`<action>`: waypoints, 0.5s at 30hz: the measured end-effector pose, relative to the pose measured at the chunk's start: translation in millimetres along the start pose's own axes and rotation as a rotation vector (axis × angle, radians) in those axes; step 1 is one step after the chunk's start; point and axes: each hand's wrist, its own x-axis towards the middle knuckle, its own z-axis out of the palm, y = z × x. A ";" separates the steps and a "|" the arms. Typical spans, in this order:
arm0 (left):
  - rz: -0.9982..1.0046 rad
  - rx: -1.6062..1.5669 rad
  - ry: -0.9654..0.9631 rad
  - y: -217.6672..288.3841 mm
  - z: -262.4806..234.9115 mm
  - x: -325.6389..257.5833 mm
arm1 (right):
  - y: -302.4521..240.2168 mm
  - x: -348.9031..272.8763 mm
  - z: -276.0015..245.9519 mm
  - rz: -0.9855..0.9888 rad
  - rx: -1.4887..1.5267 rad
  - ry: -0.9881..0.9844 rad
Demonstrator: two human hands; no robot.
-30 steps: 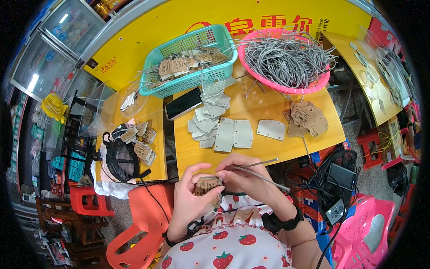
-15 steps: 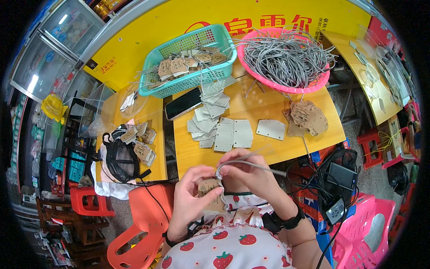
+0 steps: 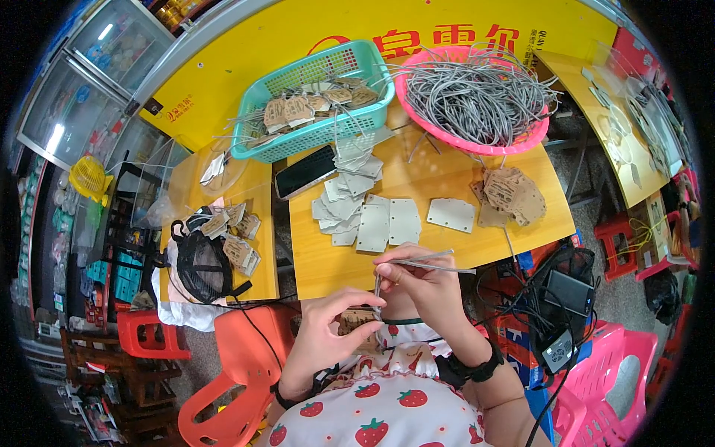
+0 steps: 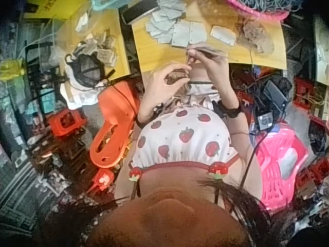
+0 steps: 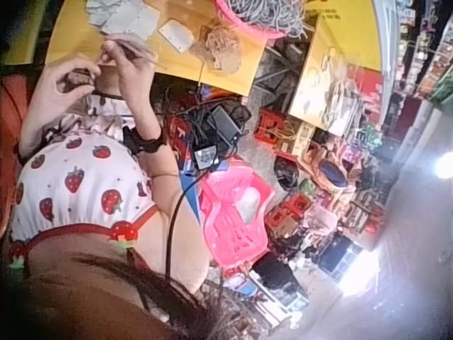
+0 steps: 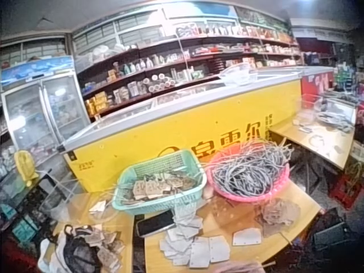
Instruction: The user is attaching tags to shoe components using strings.
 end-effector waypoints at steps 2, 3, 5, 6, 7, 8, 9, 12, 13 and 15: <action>0.013 -0.042 -0.019 -3.2 0.5 1.9 | -1.3 0.7 -1.3 -0.015 0.000 0.029; 0.014 -0.040 -0.017 -7.7 1.0 0.4 | -2.4 2.1 -2.6 -0.070 -0.038 0.004; 0.008 -0.171 0.049 -17.1 2.9 -4.5 | -6.7 5.6 -5.3 -0.128 -0.075 -0.021; 0.011 -0.172 0.048 -15.9 3.4 -4.2 | -10.7 7.7 -6.7 -0.105 -0.057 -0.007; -0.090 -0.321 0.135 -13.2 4.0 -3.5 | -14.2 9.2 -8.4 -0.082 -0.039 0.007; -0.192 -0.469 0.221 -11.9 4.2 -2.9 | -16.5 10.1 -11.0 -0.096 -0.021 0.022; -0.186 -0.466 0.226 -14.1 0.8 -3.8 | -17.5 10.7 -13.3 -0.102 -0.021 0.016; -0.330 -0.472 0.104 -32.3 -13.0 -7.0 | -17.8 10.9 -22.8 -0.125 -0.063 0.177; -0.295 -0.467 0.126 -34.9 -15.5 -8.4 | -17.7 11.0 -27.9 -0.130 -0.064 0.171; -0.251 -0.461 0.152 -42.8 -24.7 -7.4 | -15.5 12.7 -41.7 -0.176 -0.007 0.239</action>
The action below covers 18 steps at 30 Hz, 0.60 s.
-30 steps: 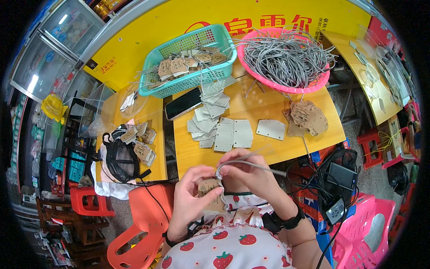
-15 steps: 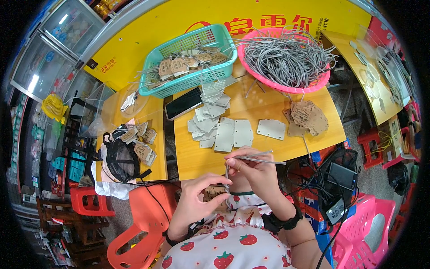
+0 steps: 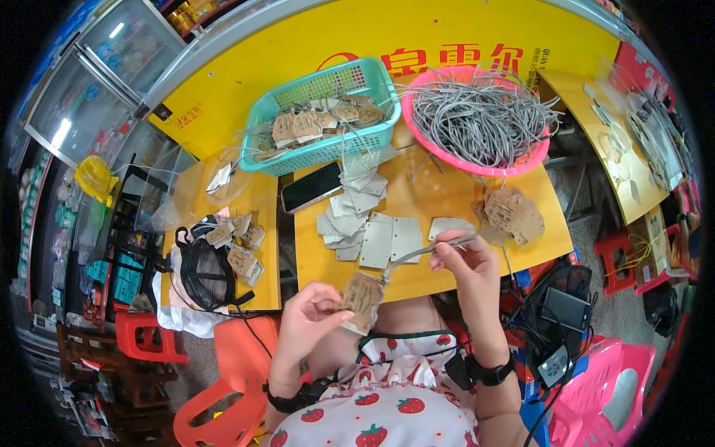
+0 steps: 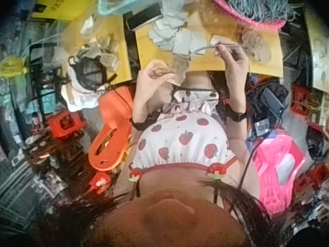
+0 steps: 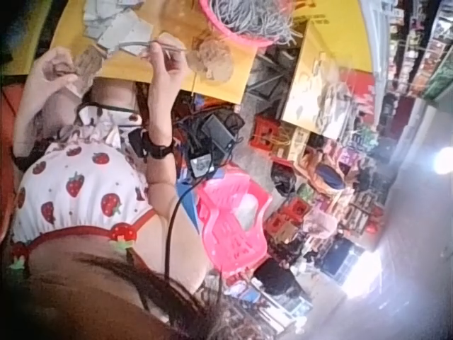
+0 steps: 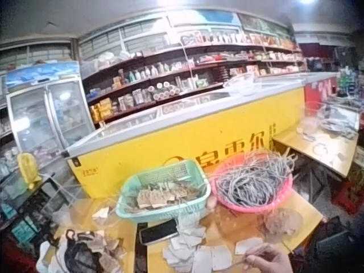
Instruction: The user is attaching tags to shoe components using strings.
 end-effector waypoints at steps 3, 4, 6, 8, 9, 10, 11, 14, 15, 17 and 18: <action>-0.044 0.064 0.033 11.6 -16.5 14.5 | -0.5 3.8 -20.7 -0.042 0.031 0.065; 0.028 0.099 0.012 14.7 -23.6 23.7 | -1.5 4.7 -29.2 -0.060 0.032 0.112; 0.097 0.170 0.070 29.9 -29.1 49.2 | -6.9 4.9 -44.5 -0.088 0.033 0.146; 0.183 0.320 0.146 52.3 -34.7 80.4 | -8.0 4.5 -57.8 -0.139 0.018 0.329; 0.208 0.270 0.177 65.5 -34.1 96.6 | -9.0 4.2 -63.5 -0.150 -0.001 0.355; 0.233 0.221 0.208 78.6 -33.7 112.8 | -8.0 3.4 -69.2 -0.161 -0.004 0.363; 0.285 0.202 0.256 91.0 -35.3 127.1 | -6.2 2.3 -74.1 -0.157 -0.148 0.355; 0.373 0.189 0.289 106.4 -48.2 188.2 | 9.0 0.0 -95.4 -0.101 -0.474 0.306; 0.382 0.184 0.285 110.5 -50.8 202.9 | 11.8 -1.4 -95.8 -0.099 -0.589 0.271; 0.561 0.272 0.363 112.2 -53.7 224.1 | 17.2 -5.7 -92.6 -0.111 -0.802 0.203; 0.566 0.267 0.356 107.9 -50.6 229.8 | 17.5 -7.3 -89.1 -0.172 -0.869 0.184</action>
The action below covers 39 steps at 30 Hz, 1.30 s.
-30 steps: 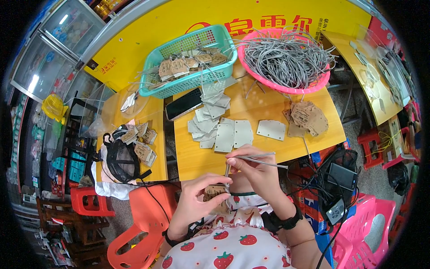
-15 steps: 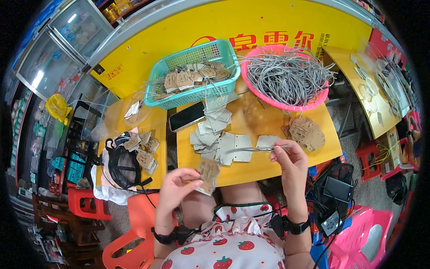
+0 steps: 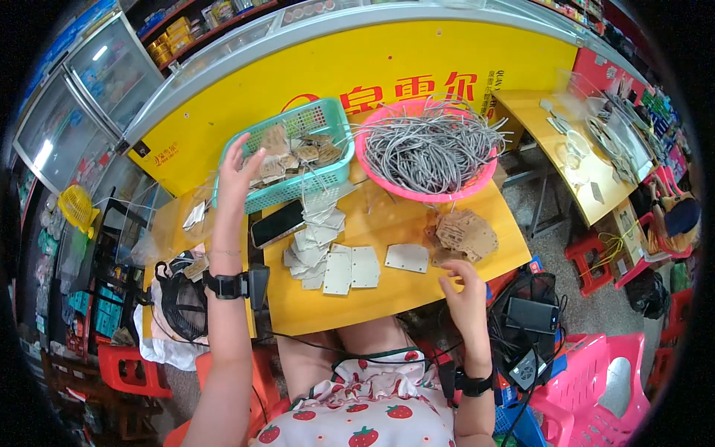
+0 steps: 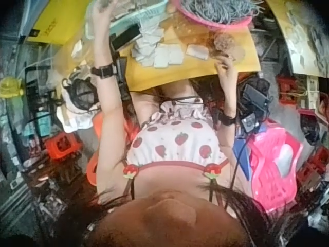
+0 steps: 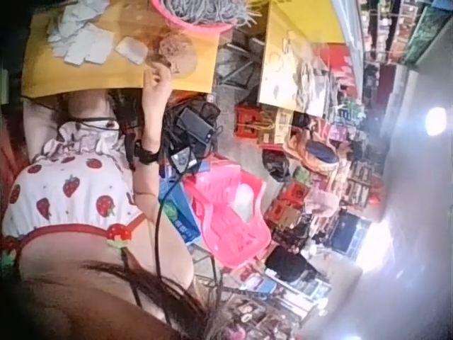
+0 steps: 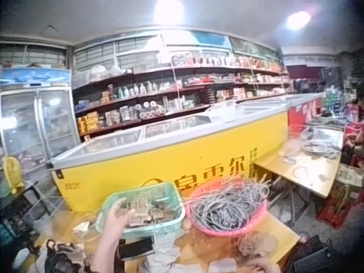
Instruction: The user is attaching tags to shoe components using strings.
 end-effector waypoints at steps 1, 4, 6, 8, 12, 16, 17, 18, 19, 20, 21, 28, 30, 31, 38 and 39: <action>0.034 0.080 -0.044 -5.6 4.0 -2.5 | -4.2 -1.8 1.5 -0.023 -0.054 -0.005; 0.050 0.253 -0.240 -1.4 31.0 -46.3 | -4.0 -1.8 2.3 -0.035 -0.116 0.006; -0.016 0.321 -0.497 1.5 39.5 -85.7 | -0.9 -1.2 6.0 -0.041 -0.116 0.007; 0.022 0.354 -0.714 -21.5 49.0 -131.1 | 8.5 1.2 11.9 -0.067 -0.140 -0.015; 0.161 0.550 -0.839 -31.2 64.1 -186.0 | 7.7 10.5 18.7 -0.139 -0.235 0.060; 0.104 0.585 -0.824 -47.8 69.2 -199.5 | 21.1 25.8 12.6 -0.101 -0.310 0.229; 0.109 0.609 -0.782 -49.0 70.6 -200.5 | 25.0 29.1 9.3 -0.123 -0.405 0.219; 0.112 0.632 -0.739 -49.4 72.5 -201.6 | 28.6 31.4 5.8 -0.145 -0.499 0.207; 0.108 0.633 -0.738 -49.0 74.9 -202.7 | 31.2 32.4 2.5 -0.131 -0.499 0.171; 0.122 0.640 -0.735 -47.7 77.3 -203.3 | 34.2 32.3 0.3 -0.132 -0.499 0.167; 0.135 0.648 -0.730 -46.1 78.8 -203.8 | 37.3 32.0 -1.8 -0.139 -0.538 0.146; 0.199 0.615 -0.633 -33.9 77.5 -201.6 | 27.3 31.3 0.0 -0.134 -0.501 0.262; 0.067 0.282 -0.538 -26.0 73.4 -198.8 | 18.6 30.9 -1.6 -0.134 -0.335 0.296; 0.066 0.283 -0.537 -23.7 69.2 -199.9 | 13.1 30.5 -2.9 -0.133 -0.168 0.330; -0.817 -0.837 -0.552 11.8 31.0 -219.4 | -54.3 7.4 -0.5 -0.099 0.409 -0.016; -0.870 -0.877 -0.588 15.5 26.9 -220.6 | -58.5 3.6 3.6 -0.032 0.555 -0.129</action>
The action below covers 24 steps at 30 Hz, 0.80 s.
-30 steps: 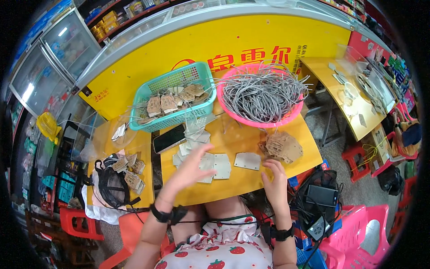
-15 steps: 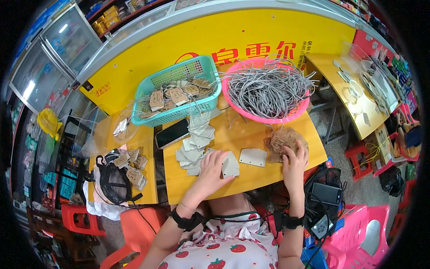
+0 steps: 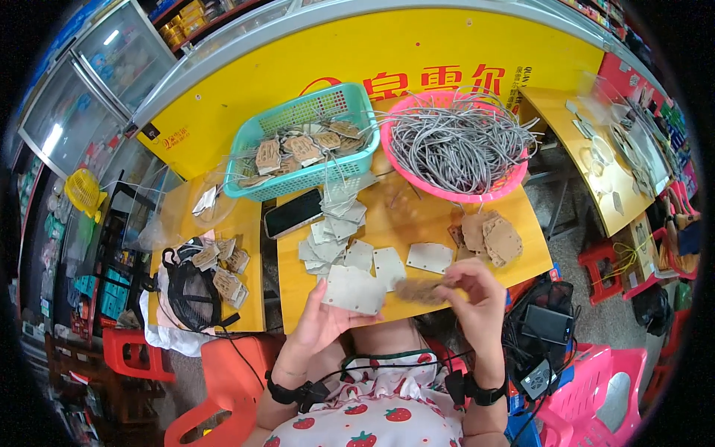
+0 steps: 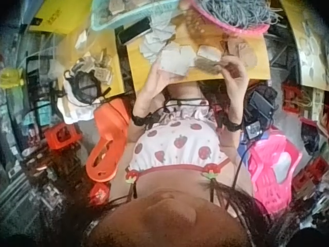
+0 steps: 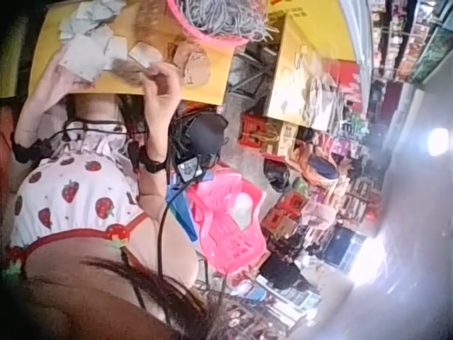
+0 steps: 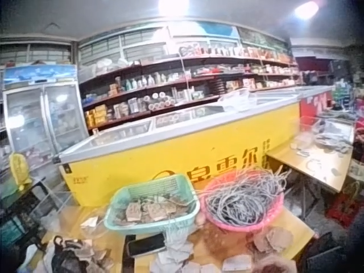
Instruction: The user is attaching tags to shoe components using strings.
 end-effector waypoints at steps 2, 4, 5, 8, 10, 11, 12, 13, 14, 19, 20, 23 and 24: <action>-0.041 -0.050 -0.003 -1.7 -5.8 -7.2 | -6.7 -2.7 14.5 0.073 0.182 -0.159; -0.079 -0.099 -0.006 -4.3 -14.2 -13.9 | -12.2 0.5 24.1 0.107 0.194 -0.329; -0.152 -0.001 0.021 -5.8 -19.8 -16.5 | -15.8 2.8 28.5 0.109 0.196 -0.333; -0.322 0.256 0.050 0.7 -22.4 -18.3 | -26.9 8.3 39.7 0.086 -0.037 -0.544; -0.415 0.420 0.056 4.1 -16.8 -20.5 | -27.2 9.6 45.5 0.096 -0.124 -0.593; -0.395 0.476 0.091 3.9 -12.7 -21.2 | -26.8 9.5 47.7 0.104 -0.212 -0.640; -0.374 0.533 0.125 3.3 -10.8 -21.7 | -23.8 8.6 50.1 0.105 -0.211 -0.640; -0.375 0.532 0.126 0.0 -14.0 -22.3 | -18.5 7.4 52.7 0.014 -0.255 -0.634; -0.345 0.550 0.180 -5.7 -20.0 -23.0 | -14.4 6.0 54.8 -0.077 -0.298 -0.627; -0.029 0.517 0.254 -2.8 -16.3 -20.9 | -0.7 0.2 57.4 0.095 -0.106 -0.340; 0.175 0.663 0.207 -6.3 -16.4 -17.9 | 2.2 -0.5 56.9 0.203 0.039 -0.216; 0.367 0.655 0.237 -13.4 -9.9 -18.3 | 0.1 0.6 54.3 0.290 0.081 -0.189; 0.351 0.503 0.305 -14.0 -5.3 -18.5 | 1.4 0.3 53.3 0.291 0.081 -0.188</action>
